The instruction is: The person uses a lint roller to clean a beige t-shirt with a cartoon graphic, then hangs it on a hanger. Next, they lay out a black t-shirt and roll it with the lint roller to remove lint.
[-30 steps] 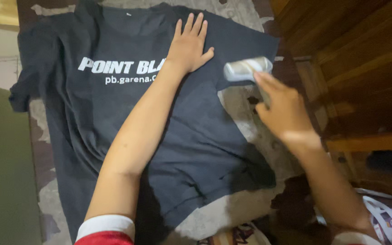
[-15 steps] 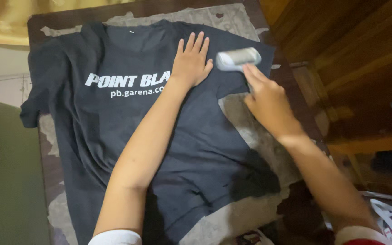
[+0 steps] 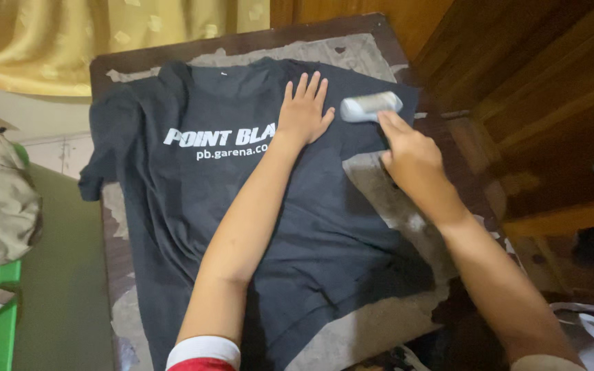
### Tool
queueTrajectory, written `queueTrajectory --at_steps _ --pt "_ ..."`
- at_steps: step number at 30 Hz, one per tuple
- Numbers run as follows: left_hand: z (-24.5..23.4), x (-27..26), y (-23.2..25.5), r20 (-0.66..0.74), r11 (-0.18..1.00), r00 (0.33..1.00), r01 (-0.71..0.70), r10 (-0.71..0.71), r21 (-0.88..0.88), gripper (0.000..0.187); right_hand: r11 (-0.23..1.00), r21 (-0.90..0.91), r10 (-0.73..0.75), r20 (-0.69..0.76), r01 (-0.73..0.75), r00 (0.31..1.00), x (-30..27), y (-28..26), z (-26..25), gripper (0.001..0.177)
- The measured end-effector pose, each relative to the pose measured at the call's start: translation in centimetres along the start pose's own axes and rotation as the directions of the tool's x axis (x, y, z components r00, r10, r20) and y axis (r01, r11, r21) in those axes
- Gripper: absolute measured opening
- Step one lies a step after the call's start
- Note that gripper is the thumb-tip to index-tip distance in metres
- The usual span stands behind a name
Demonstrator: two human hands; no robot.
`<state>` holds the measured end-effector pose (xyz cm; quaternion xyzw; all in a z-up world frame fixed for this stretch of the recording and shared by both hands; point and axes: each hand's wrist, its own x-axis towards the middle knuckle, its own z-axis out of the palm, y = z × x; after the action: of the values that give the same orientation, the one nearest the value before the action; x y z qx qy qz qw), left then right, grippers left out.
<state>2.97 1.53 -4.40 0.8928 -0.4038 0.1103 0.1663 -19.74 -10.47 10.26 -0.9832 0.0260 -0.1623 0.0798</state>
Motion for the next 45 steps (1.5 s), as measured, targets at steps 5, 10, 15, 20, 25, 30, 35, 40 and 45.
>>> queueTrajectory --at_steps 5,10,15,20,25,30,35,40,45 --pt "0.1 0.2 0.2 0.001 1.000 1.000 0.004 -0.004 -0.029 0.073 0.994 0.111 -0.002 -0.064 0.009 0.998 2.8 1.5 2.2 0.064" --pt "0.2 0.5 -0.1 0.017 1.000 1.000 0.010 -0.009 -0.029 0.073 0.984 0.173 0.038 -0.011 -0.036 0.999 -0.9 1.3 0.0 0.063" --pt "0.6 0.1 0.1 -0.027 1.000 1.000 -0.007 0.006 -0.016 0.073 0.955 0.256 0.116 0.146 -0.151 0.982 -4.3 2.9 -2.5 0.067" --pt "0.1 0.4 0.2 0.009 1.000 1.000 -0.008 0.008 0.015 0.073 0.914 0.276 0.254 0.180 -0.296 0.950 -3.4 4.0 -0.6 0.073" --pt "0.3 0.4 0.3 0.015 1.000 1.000 -0.011 0.011 0.009 0.073 0.843 0.374 0.275 0.317 -0.386 0.908 -4.3 5.4 -0.2 0.075" --pt "0.0 0.3 0.3 0.000 1.000 1.000 -0.015 0.015 -0.001 0.073 0.770 0.536 0.162 0.360 -0.346 0.919 -5.3 5.6 -1.1 0.060" --pt "0.2 0.2 0.3 0.004 1.000 1.000 -0.015 0.015 -0.004 0.074 0.635 0.630 0.254 0.376 -0.447 0.891 -3.6 5.7 0.7 0.043" --pt "-0.3 0.4 0.2 -0.001 1.000 1.000 -0.010 0.010 -0.016 0.076 0.649 0.607 0.268 0.383 -0.460 0.884 -0.8 6.3 0.6 0.042" --pt "-1.8 0.1 0.9 0.065 0.996 0.998 0.029 -0.023 -0.087 0.094 0.670 0.589 0.291 0.351 -0.452 0.890 -0.6 5.1 0.6 0.042"
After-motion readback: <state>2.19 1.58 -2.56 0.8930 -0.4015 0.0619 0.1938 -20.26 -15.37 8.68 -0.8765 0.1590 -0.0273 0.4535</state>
